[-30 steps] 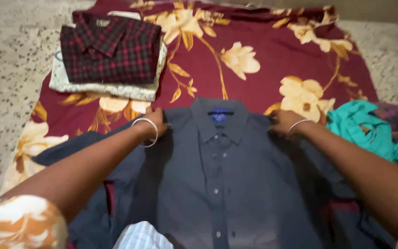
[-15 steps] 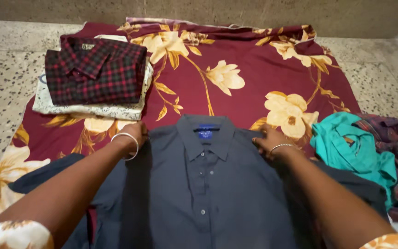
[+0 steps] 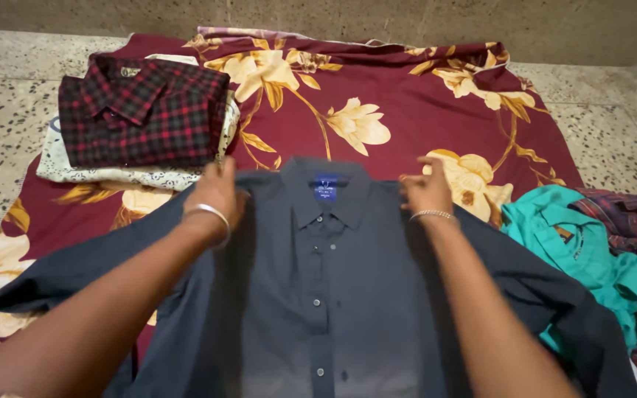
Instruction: The person lays a dark blue long-sleeved shirt flat on a floral patterned surface. They proceed to button the shirt starting from the collar and working their way down to the bottom, smoothing the fabric with their hands as they go.
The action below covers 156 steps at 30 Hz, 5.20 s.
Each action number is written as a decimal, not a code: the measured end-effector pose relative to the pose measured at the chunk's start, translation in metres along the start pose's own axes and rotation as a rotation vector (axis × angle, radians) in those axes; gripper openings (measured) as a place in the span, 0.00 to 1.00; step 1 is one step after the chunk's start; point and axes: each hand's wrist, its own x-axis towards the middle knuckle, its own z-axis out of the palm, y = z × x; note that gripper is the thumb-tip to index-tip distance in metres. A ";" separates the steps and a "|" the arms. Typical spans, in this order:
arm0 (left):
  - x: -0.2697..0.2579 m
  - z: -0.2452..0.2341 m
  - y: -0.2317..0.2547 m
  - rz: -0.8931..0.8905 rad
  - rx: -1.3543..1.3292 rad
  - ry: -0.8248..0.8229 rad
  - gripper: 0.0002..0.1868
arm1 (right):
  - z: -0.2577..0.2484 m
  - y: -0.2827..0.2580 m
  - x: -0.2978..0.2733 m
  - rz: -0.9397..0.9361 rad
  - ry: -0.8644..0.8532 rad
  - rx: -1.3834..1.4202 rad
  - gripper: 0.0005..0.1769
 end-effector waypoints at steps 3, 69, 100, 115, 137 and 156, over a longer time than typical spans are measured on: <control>-0.040 0.009 0.030 0.182 0.088 -0.058 0.29 | 0.012 0.006 -0.043 -0.139 -0.069 -0.014 0.13; -0.166 0.109 0.115 0.356 0.008 0.018 0.40 | -0.010 0.045 -0.108 -0.702 -0.373 -0.906 0.43; -0.166 0.100 0.120 0.299 0.036 -0.102 0.38 | -0.063 0.077 -0.114 -0.204 0.104 -0.901 0.45; -0.189 0.100 0.131 0.217 -0.052 0.058 0.39 | -0.074 0.103 -0.176 -0.027 0.264 -0.972 0.49; -0.044 0.101 0.107 -0.079 -0.364 0.000 0.11 | 0.090 -0.002 -0.120 -0.480 0.020 -0.472 0.13; -0.022 0.121 0.116 -0.057 -0.428 0.103 0.06 | 0.094 0.073 -0.065 -0.269 -0.200 0.247 0.05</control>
